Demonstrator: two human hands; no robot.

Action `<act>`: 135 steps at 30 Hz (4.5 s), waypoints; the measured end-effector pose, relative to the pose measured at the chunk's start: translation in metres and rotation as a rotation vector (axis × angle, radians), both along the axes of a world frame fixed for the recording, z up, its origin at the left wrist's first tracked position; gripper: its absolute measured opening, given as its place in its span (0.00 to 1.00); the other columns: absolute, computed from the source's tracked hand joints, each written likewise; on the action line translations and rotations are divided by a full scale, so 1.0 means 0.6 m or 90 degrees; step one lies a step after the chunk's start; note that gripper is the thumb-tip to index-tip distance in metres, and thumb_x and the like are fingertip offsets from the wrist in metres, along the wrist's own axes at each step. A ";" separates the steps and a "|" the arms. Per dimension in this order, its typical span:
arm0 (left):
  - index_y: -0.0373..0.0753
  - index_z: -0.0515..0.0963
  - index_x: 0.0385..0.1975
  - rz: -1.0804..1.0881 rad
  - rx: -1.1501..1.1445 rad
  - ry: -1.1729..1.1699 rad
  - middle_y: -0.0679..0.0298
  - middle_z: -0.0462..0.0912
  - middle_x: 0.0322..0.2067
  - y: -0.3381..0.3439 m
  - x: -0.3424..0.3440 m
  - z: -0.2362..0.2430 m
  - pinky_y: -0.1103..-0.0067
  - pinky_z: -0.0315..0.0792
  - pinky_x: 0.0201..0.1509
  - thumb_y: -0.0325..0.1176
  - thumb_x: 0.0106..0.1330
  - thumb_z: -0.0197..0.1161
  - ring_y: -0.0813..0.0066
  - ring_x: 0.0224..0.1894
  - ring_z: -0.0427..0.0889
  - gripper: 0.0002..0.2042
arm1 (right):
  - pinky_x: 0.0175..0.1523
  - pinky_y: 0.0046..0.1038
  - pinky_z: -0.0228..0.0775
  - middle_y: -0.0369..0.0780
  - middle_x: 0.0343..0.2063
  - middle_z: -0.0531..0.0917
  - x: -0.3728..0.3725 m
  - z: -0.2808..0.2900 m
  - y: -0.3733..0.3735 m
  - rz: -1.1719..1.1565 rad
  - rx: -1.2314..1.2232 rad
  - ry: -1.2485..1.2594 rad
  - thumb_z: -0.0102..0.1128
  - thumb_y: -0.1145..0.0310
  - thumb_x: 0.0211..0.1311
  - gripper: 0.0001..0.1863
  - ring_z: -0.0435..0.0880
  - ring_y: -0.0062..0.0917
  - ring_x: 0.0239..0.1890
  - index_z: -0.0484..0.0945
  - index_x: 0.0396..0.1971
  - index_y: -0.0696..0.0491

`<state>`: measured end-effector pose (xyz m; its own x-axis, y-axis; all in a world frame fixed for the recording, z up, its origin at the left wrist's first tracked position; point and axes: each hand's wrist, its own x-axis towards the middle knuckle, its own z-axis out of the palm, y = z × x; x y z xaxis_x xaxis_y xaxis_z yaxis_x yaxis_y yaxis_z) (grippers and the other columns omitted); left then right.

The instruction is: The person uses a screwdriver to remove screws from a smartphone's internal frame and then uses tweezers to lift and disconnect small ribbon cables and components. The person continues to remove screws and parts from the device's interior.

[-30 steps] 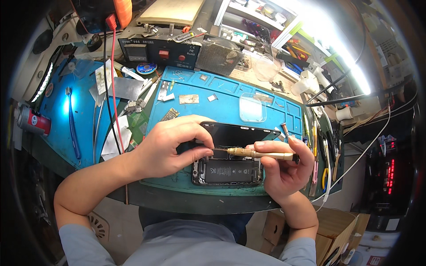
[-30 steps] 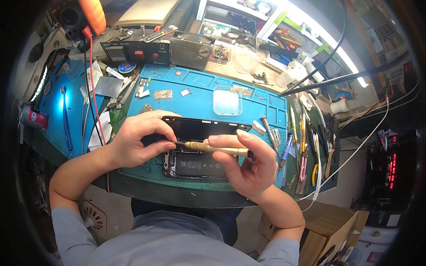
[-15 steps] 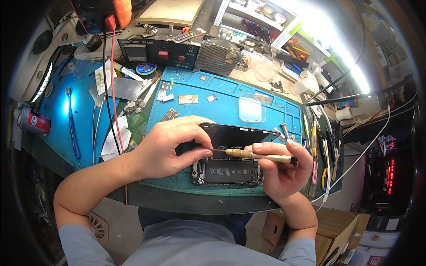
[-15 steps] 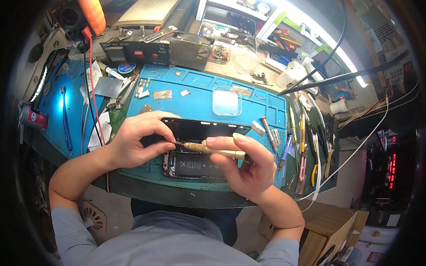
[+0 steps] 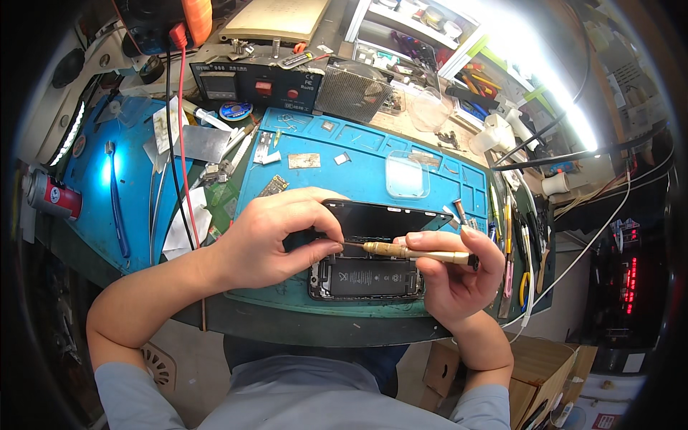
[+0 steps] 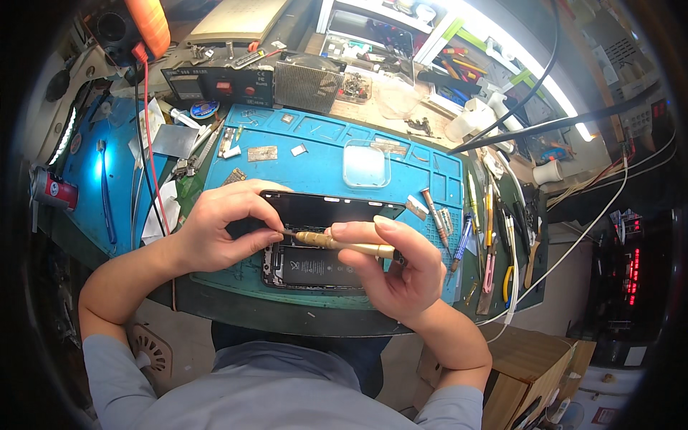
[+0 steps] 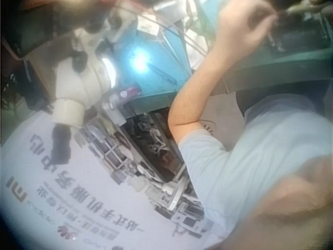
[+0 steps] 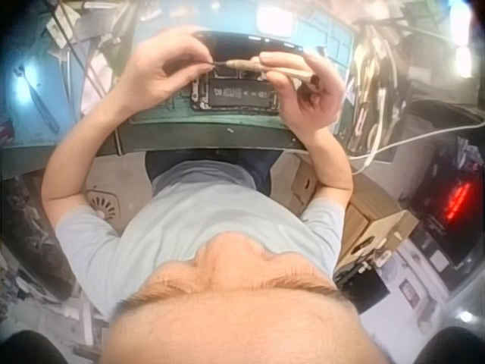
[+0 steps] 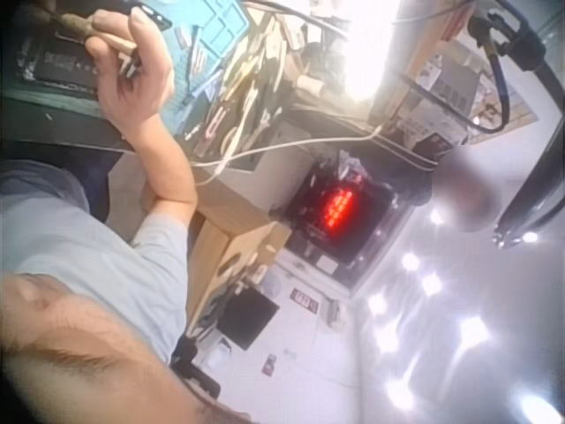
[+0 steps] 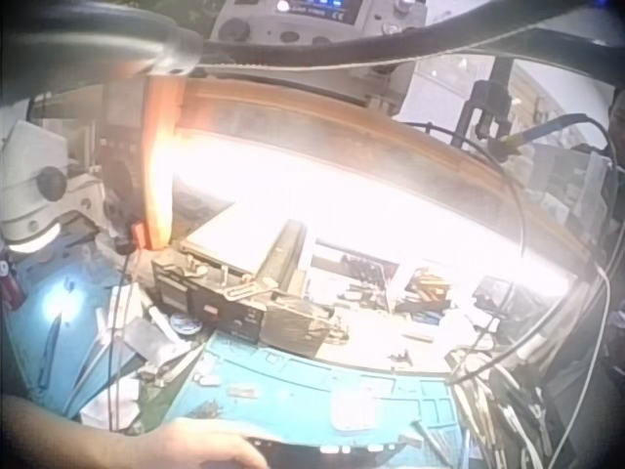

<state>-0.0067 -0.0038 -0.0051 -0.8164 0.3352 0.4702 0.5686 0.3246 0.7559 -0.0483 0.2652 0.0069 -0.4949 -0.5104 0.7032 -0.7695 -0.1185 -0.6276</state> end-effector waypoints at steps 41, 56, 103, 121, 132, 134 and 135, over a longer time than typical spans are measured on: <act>0.38 0.83 0.33 0.015 0.007 -0.008 0.59 0.86 0.38 0.000 0.003 0.001 0.73 0.77 0.45 0.22 0.54 0.75 0.62 0.42 0.85 0.09 | 0.50 0.42 0.85 0.55 0.41 0.85 0.002 0.015 0.004 -0.015 0.103 0.044 0.59 0.77 0.71 0.28 0.89 0.42 0.42 0.54 0.64 0.56; 0.38 0.84 0.33 0.024 0.005 -0.016 0.62 0.87 0.34 0.001 0.003 0.002 0.72 0.77 0.44 0.22 0.54 0.76 0.62 0.41 0.85 0.09 | 0.47 0.36 0.85 0.55 0.42 0.86 -0.002 0.005 -0.001 -0.001 0.021 0.041 0.67 0.83 0.62 0.31 0.90 0.41 0.44 0.63 0.61 0.60; 0.32 0.81 0.39 0.069 0.083 -0.185 0.59 0.81 0.42 -0.013 0.016 -0.009 0.85 0.73 0.47 0.20 0.63 0.70 0.82 0.39 0.80 0.07 | 0.38 0.27 0.82 0.55 0.49 0.84 -0.055 -0.006 0.047 -0.107 0.083 0.203 0.62 0.78 0.67 0.21 0.89 0.28 0.30 0.71 0.56 0.72; 0.32 0.81 0.39 0.075 0.088 -0.192 0.61 0.80 0.42 -0.010 0.014 -0.006 0.86 0.72 0.46 0.20 0.64 0.70 0.84 0.38 0.79 0.07 | 0.37 0.27 0.81 0.46 0.42 0.88 -0.042 0.025 0.032 -0.075 0.158 0.129 0.63 0.83 0.51 0.27 0.86 0.30 0.31 0.80 0.56 0.60; 0.32 0.81 0.38 0.081 0.070 -0.180 0.62 0.80 0.40 -0.012 0.016 -0.008 0.86 0.73 0.45 0.19 0.63 0.70 0.84 0.38 0.79 0.07 | 0.40 0.28 0.82 0.44 0.48 0.88 -0.042 0.043 0.028 -0.107 0.211 0.108 0.68 0.77 0.52 0.26 0.89 0.30 0.34 0.81 0.55 0.59; 0.32 0.81 0.38 0.079 0.072 -0.178 0.62 0.80 0.41 -0.009 0.015 -0.007 0.86 0.73 0.45 0.18 0.63 0.70 0.84 0.38 0.80 0.07 | 0.41 0.28 0.82 0.44 0.49 0.88 -0.039 0.051 0.031 -0.128 0.241 0.126 0.68 0.77 0.53 0.26 0.89 0.29 0.35 0.81 0.55 0.59; 0.32 0.81 0.38 0.078 0.078 -0.182 0.61 0.80 0.41 -0.008 0.014 -0.007 0.86 0.73 0.45 0.18 0.63 0.70 0.84 0.38 0.80 0.07 | 0.41 0.28 0.82 0.44 0.49 0.88 -0.039 0.050 0.031 -0.127 0.235 0.127 0.68 0.77 0.53 0.26 0.89 0.29 0.35 0.81 0.55 0.59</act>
